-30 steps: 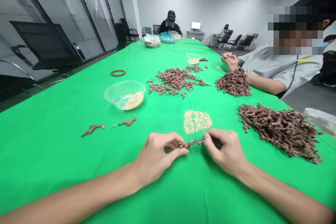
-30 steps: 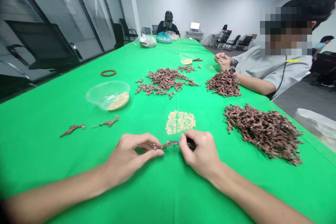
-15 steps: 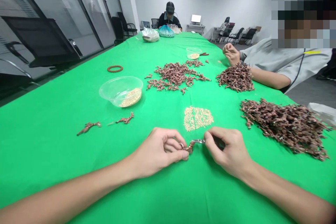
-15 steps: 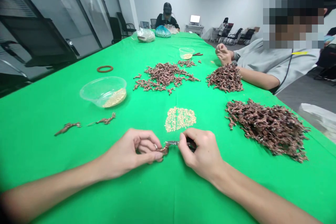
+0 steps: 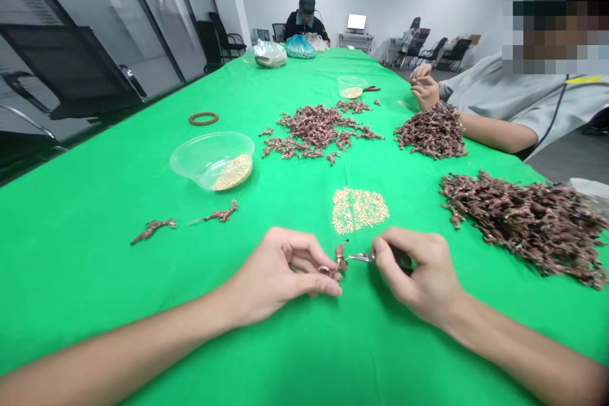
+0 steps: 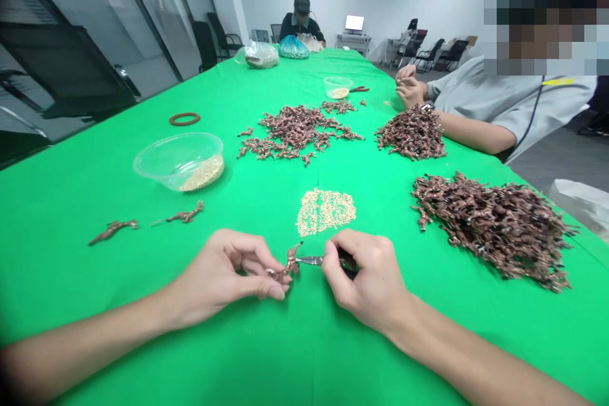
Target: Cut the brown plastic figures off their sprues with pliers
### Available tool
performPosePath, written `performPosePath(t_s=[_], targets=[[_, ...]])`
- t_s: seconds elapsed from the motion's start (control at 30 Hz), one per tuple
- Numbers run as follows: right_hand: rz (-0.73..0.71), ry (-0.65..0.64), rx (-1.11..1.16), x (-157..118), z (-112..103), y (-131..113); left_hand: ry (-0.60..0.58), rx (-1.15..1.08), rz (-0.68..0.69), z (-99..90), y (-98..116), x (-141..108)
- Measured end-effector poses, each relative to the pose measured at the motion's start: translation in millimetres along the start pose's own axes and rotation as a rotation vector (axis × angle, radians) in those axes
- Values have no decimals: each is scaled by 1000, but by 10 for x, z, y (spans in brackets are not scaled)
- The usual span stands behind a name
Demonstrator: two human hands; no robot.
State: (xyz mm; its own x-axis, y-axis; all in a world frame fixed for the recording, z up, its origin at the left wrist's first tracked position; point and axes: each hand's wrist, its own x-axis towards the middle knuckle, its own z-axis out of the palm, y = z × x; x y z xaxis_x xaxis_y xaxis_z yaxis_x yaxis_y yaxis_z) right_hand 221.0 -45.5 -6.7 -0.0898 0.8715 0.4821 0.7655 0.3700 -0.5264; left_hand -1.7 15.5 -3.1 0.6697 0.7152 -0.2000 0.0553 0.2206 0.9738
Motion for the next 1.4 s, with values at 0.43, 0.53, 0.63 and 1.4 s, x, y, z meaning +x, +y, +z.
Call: performPosePath(t_s=[0.43, 0.53, 0.63, 1.4], targets=[[-113, 12, 21, -63, 3, -64, -23, -130, 18, 12, 18, 5], [-81, 20, 19, -65, -9, -51, -21, -132, 22, 11, 8, 5], [-37, 15, 20, -62, -15, -38, -30, -129, 22, 5, 0, 3], [-166, 73, -60, -54, 51, -3, -70, -48, -11, -28, 36, 6]])
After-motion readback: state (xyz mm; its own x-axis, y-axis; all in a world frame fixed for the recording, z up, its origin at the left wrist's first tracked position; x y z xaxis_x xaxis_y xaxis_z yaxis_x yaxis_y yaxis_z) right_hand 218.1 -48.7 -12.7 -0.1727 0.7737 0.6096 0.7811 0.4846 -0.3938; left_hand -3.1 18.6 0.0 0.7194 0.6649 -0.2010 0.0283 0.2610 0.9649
